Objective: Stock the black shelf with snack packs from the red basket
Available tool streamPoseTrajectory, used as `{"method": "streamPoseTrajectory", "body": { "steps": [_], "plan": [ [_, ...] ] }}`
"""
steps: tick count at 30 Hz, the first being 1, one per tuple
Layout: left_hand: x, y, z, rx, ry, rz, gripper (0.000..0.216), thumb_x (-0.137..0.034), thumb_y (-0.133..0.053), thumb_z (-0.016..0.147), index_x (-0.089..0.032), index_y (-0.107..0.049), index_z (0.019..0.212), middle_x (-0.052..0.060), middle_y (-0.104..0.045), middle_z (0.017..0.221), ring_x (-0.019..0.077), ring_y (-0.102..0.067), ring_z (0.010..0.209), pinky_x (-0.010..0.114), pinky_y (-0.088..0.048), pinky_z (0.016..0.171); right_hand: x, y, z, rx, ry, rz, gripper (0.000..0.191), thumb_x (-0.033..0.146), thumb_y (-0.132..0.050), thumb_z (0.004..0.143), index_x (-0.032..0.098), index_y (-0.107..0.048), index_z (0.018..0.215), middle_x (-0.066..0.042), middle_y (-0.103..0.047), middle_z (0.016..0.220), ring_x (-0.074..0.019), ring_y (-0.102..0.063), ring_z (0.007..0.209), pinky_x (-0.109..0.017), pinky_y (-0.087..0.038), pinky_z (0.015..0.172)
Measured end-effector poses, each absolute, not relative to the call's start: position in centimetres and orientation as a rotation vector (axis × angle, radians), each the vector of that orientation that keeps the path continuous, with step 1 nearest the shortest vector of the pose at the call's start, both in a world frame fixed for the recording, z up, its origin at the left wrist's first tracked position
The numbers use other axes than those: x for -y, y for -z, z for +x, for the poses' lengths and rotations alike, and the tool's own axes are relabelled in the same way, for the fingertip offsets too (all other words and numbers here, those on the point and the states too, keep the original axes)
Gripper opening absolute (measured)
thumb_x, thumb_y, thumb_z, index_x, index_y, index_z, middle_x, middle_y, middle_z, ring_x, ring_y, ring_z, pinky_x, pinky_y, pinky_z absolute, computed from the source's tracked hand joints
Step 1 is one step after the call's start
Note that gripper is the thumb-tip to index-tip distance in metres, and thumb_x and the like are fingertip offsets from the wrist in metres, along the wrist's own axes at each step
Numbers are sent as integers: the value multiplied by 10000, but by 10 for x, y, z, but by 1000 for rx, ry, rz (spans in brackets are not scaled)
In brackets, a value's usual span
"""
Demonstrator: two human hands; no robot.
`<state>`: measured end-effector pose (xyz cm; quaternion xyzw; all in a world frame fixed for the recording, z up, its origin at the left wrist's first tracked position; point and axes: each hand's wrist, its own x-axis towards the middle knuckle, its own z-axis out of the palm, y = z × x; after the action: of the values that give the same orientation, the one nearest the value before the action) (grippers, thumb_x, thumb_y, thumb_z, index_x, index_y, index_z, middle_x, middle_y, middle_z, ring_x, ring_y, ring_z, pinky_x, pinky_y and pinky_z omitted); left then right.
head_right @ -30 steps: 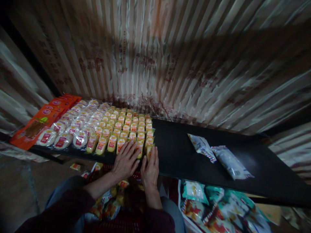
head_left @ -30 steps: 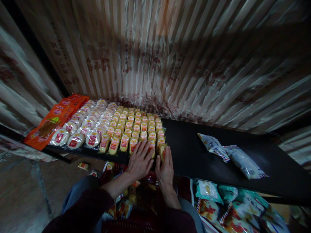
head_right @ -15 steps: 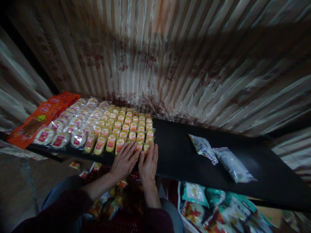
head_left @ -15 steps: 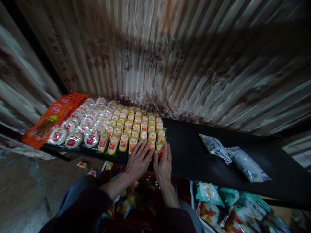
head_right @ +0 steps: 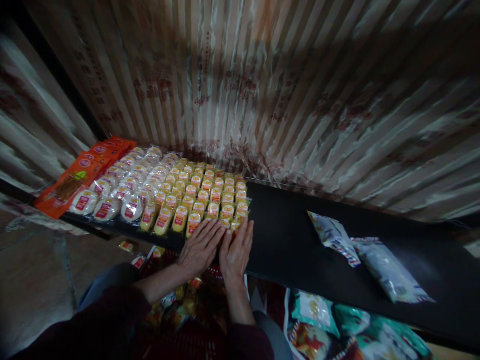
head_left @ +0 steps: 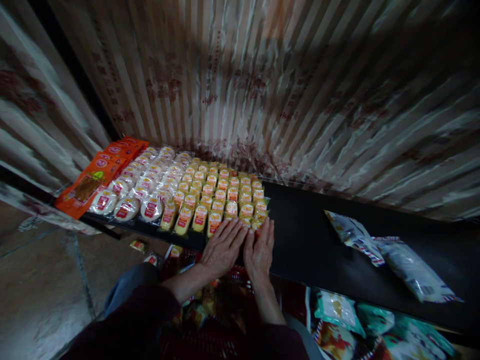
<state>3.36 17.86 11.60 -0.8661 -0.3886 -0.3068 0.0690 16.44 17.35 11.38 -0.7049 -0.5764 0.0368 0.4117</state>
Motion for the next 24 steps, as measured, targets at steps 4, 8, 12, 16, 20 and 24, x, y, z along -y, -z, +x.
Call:
{"method": "streamPoseTrajectory", "body": {
  "steps": [4, 8, 12, 16, 20, 24],
  "plan": [
    [-175, -117, 33, 1250, 932, -2563, 516, -207, -409, 911, -102, -392, 1416, 136, -387, 1494, 256, -199, 1448, 500, -235, 1180, -172, -115, 165, 1498, -25, -1750, 663, 458, -333, 950, 118, -193, 1502, -210, -162, 1569, -321, -153, 1453, -568, -261, 1118],
    [-173, -119, 31, 1277, 908, -2589, 528, -273, -421, 926, -95, -384, 1421, 144, -373, 1501, 255, -191, 1451, 484, -217, 1186, -174, -111, 165, 1534, -86, -1760, 624, 435, -301, 964, 161, -177, 1510, -191, -232, 1554, -307, -237, 1431, -545, -332, 1088],
    [-174, -120, 31, 1273, 900, -2615, 509, -267, -392, 936, -99, -389, 1418, 131, -399, 1490, 230, -221, 1445, 455, -206, 1193, -174, -111, 164, 1513, -107, -1775, 620, 434, -285, 967, 138, -197, 1504, -202, -260, 1542, -298, -259, 1425, -523, -335, 1094],
    [-171, -119, 29, 1251, 915, -2597, 516, -273, -398, 931, -118, -382, 1423, 127, -367, 1509, 247, -191, 1453, 489, -211, 1183, -171, -113, 163, 1509, -48, -1762, 667, 473, -323, 951, 111, -204, 1499, -218, -222, 1551, -316, -210, 1438, -548, -280, 1114],
    [-163, -122, 19, 1364, 1024, -2488, 511, -225, -423, 912, -122, -393, 1412, 150, -315, 1531, 282, -153, 1459, 531, -248, 1160, -168, -112, 166, 1486, -45, -1740, 689, 506, -353, 937, 109, -237, 1489, -224, -221, 1548, -332, -204, 1436, -564, -277, 1106],
    [-160, -126, -2, 1516, 1221, -2328, 532, -131, -377, 899, -190, -375, 1427, 103, -329, 1533, 262, -167, 1458, 540, -271, 1150, -169, -110, 170, 1452, -55, -1697, 655, 496, -345, 943, 134, -261, 1483, -223, -251, 1535, -330, -218, 1432, -572, -295, 1089]
  ]
}}
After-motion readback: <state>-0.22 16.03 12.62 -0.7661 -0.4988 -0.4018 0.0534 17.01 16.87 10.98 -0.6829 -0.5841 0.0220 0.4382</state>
